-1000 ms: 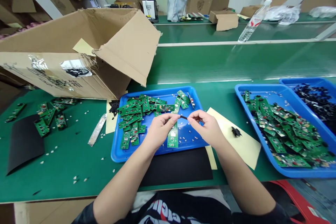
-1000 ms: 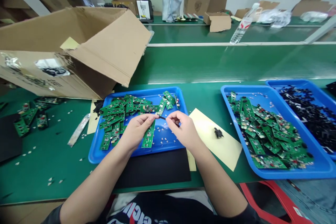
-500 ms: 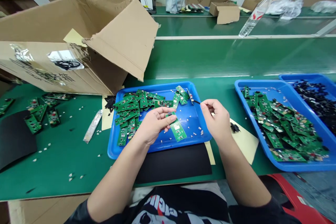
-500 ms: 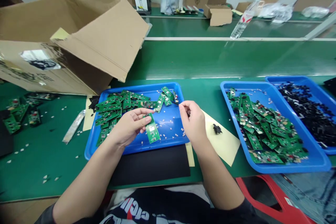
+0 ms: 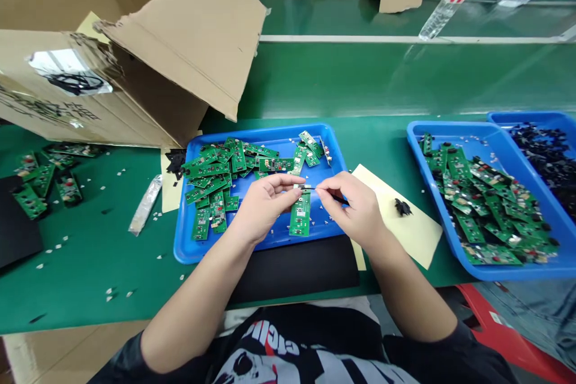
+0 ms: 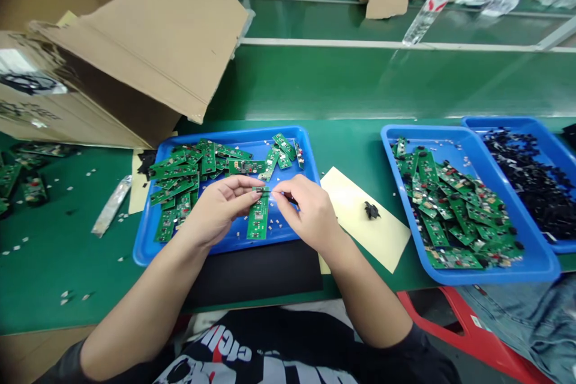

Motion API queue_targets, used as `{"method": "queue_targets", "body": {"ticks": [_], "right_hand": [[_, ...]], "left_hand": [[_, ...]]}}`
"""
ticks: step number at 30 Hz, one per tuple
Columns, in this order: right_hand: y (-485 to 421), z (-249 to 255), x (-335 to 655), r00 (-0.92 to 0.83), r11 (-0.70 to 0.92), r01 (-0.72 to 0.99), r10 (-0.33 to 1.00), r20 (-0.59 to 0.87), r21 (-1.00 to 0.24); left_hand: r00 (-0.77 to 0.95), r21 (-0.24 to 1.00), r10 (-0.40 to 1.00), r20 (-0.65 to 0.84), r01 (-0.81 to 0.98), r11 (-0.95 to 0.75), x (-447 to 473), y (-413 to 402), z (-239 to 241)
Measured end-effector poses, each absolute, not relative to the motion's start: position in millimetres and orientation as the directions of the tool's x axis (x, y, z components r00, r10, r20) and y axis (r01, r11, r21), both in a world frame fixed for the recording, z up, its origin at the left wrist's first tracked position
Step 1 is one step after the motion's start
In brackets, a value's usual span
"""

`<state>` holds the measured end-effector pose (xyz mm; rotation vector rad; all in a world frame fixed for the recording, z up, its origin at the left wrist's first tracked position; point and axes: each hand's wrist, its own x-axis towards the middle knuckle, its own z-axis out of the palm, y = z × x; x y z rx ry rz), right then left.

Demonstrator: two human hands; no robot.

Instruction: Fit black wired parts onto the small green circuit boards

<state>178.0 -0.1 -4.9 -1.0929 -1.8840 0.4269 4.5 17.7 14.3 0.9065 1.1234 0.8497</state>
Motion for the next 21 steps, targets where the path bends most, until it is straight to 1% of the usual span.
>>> {"method": "queue_targets", "body": {"ticks": [4,11,21], "right_hand": [[-0.2,-5.5,176.5,-0.201,0.535,0.564,0.828,0.524,-0.629],[0.5,-7.9,174.6,-0.190,0.531,0.607,0.819,0.541,-0.591],[0.3,-9.8,173.2,-0.179,0.512,0.614,0.832,0.526,-0.601]], "left_hand": [[0.214,0.929,0.915,-0.343,-0.068,0.364,5.9,16.6,14.1],[0.209,0.915,0.904,-0.374,-0.075,0.396,8.3,15.2,15.0],[0.217,0.930,0.911,-0.352,-0.027,0.366,7.5,14.1,12.7]]}}
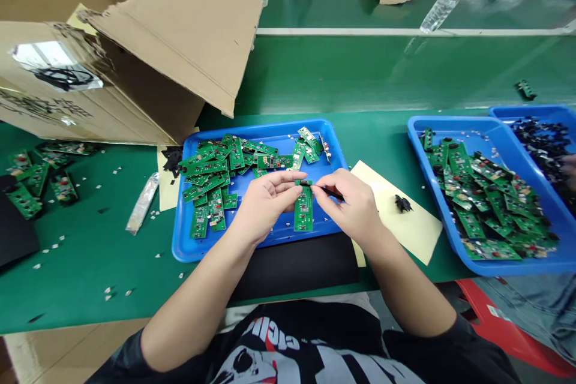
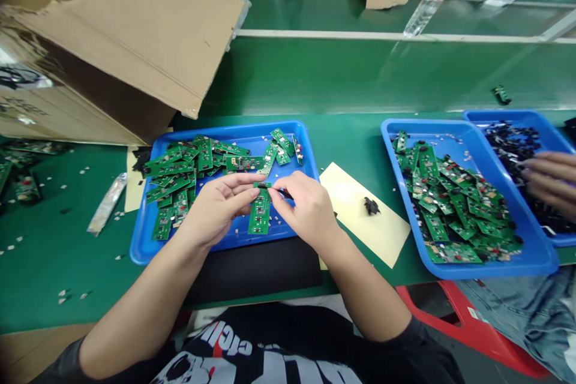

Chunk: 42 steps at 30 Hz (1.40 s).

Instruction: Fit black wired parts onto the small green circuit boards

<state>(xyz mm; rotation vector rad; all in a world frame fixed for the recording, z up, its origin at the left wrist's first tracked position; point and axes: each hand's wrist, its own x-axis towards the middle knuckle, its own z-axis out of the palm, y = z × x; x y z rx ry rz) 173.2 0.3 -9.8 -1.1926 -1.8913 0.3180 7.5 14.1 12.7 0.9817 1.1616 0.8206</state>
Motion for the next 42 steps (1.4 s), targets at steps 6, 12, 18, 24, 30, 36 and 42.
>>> {"method": "queue_targets", "body": {"ticks": [6,12,18,24,30,36,42], "right_hand": [[-0.1,-8.5,173.7,-0.198,0.527,0.623,0.822,0.534,-0.579],[0.4,-6.1,174.5,-0.184,0.516,0.620,0.827,0.531,-0.591],[1.1,-6.8,177.1,-0.235,0.558,0.600,0.808,0.540,-0.574],[1.3,-9.8,176.2,-0.280,0.621,0.585,0.759,0.588,-0.522],[2.4,-11.6,177.0,-0.201,0.638,0.580,0.715,0.669,-0.507],[2.2,-5.6,183.9,-0.203,0.589,0.622,0.757,0.621,-0.515],[0.2,-4.3,180.7,-0.153,0.547,0.654,0.772,0.616,-0.523]], "left_hand": [[0.204,0.944,0.926,-0.317,-0.024,0.328,6.1,13.7,10.2],[0.151,0.977,0.965,-0.213,0.007,0.215,6.9,12.9,8.3],[0.199,0.976,0.956,-0.217,0.030,0.215,5.7,12.4,6.1],[0.318,0.985,0.934,-0.161,0.106,0.133,3.0,13.0,9.3],[0.323,0.990,0.946,0.030,0.118,-0.072,1.6,11.0,11.5],[0.343,0.644,0.774,0.532,0.430,-0.633,0.5,9.2,2.5],[0.399,0.348,0.595,0.697,0.537,-0.768,-1.3,11.2,0.7]]}}
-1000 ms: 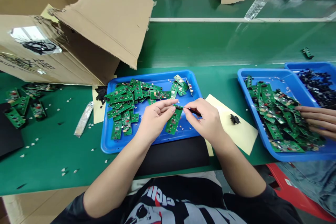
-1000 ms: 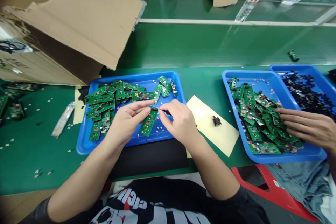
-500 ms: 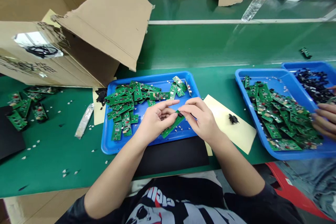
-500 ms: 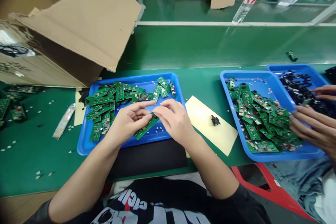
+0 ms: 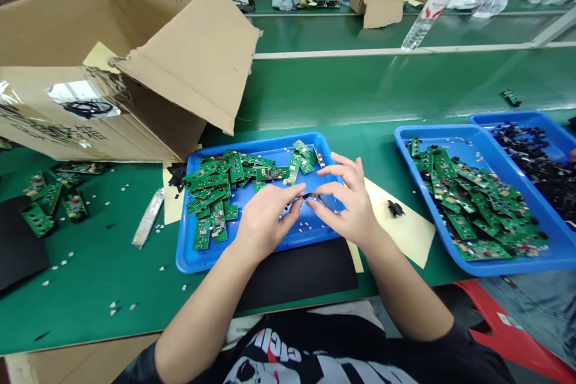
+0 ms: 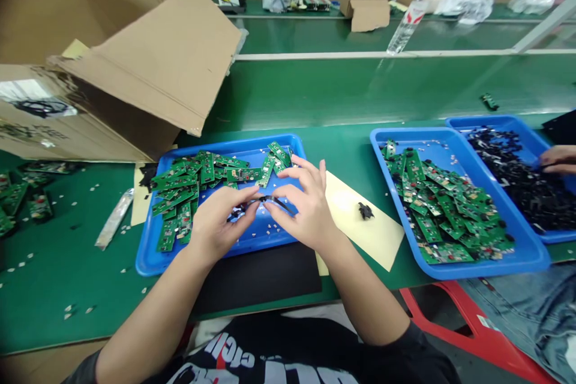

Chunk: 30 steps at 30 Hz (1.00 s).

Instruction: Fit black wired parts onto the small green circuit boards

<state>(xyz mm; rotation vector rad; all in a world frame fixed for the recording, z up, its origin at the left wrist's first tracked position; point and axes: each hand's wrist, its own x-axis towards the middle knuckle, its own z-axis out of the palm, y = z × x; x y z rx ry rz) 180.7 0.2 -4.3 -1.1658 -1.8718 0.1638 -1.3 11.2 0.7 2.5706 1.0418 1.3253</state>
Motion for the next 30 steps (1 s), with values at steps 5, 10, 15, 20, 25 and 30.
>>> {"method": "queue_targets", "body": {"ticks": [5,10,15,20,25,30], "right_hand": [[-1.5,-4.5,179.4,-0.146,0.522,0.450,0.844,0.516,-0.725],[-4.1,-3.2,174.1,-0.046,0.383,0.204,0.923,0.382,-0.901],[-5.4,-0.1,174.4,-0.034,0.312,0.164,0.950,0.311,-0.936],[-2.6,1.5,180.4,-0.130,0.530,0.314,0.846,0.518,-0.788],[-0.3,1.5,181.7,-0.272,0.747,0.515,0.608,0.746,-0.421],[-3.1,4.0,182.0,-0.313,0.765,0.558,0.552,0.773,-0.321]], "left_hand": [[0.363,0.438,0.626,0.690,0.480,-0.760,0.3,11.7,2.8],[0.341,0.529,0.697,0.631,0.468,-0.708,3.8,10.1,0.8],[0.353,0.747,0.810,0.469,0.331,-0.577,7.0,8.6,-1.5],[0.355,0.889,0.894,0.273,0.262,-0.375,3.4,10.8,-2.0],[0.239,0.834,0.901,0.362,0.350,-0.427,0.6,13.3,-1.6],[0.115,0.763,0.831,0.544,0.343,-0.548,-1.7,13.3,-0.9]]}}
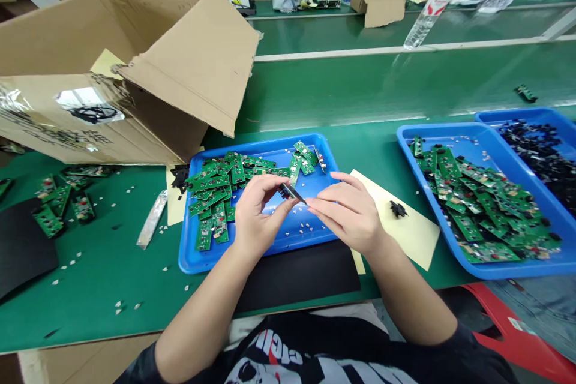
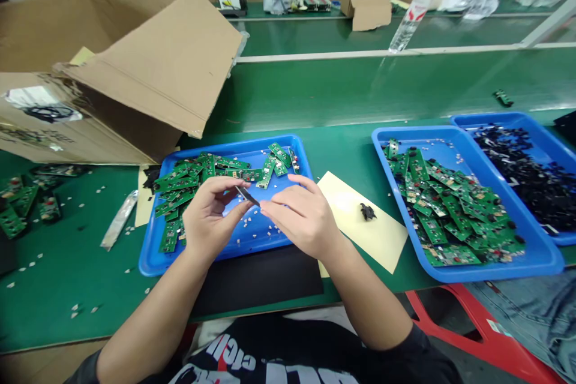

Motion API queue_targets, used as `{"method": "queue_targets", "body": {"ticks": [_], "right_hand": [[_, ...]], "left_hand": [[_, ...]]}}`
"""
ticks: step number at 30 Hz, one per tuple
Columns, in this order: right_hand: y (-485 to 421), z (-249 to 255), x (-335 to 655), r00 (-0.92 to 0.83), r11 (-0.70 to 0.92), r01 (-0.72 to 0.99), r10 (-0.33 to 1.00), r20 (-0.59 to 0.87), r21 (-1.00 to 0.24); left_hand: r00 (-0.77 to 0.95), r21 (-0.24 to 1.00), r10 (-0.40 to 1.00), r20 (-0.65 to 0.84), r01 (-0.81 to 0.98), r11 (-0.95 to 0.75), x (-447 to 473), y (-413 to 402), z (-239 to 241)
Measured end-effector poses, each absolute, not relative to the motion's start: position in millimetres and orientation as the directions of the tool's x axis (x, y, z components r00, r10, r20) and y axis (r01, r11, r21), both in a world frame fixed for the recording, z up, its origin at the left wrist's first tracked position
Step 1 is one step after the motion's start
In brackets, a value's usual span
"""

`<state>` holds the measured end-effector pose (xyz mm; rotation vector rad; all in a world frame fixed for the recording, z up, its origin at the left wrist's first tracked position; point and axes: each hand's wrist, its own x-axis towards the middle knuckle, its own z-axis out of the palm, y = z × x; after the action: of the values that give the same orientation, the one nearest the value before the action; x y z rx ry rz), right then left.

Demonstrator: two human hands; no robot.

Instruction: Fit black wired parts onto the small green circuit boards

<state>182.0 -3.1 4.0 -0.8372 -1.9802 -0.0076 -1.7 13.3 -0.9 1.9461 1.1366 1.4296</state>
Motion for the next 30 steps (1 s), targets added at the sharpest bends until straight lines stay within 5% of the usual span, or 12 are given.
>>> {"method": "queue_targets", "body": {"ticks": [6,14,23,30], "right_hand": [[-9.5,14.0,181.6,-0.184,0.626,0.385,0.772,0.608,-0.678],[-14.7,13.1,168.8,-0.157,0.384,0.332,0.923,0.350,-0.862],[-13.4,12.4,170.4,-0.094,0.131,0.059,0.988,0.125,-0.990],[-12.4,10.3,169.7,-0.087,0.232,0.200,0.972,0.218,-0.952]], "left_hand": [[0.173,0.417,0.544,0.821,0.470,-0.778,-2.6,12.3,4.7],[0.268,0.192,0.402,0.875,0.570,-0.799,-0.6,10.6,5.3],[0.186,0.394,0.544,0.818,0.508,-0.766,3.2,8.5,1.2],[0.329,0.413,0.565,0.757,0.430,-0.803,2.1,9.2,6.3]]}}
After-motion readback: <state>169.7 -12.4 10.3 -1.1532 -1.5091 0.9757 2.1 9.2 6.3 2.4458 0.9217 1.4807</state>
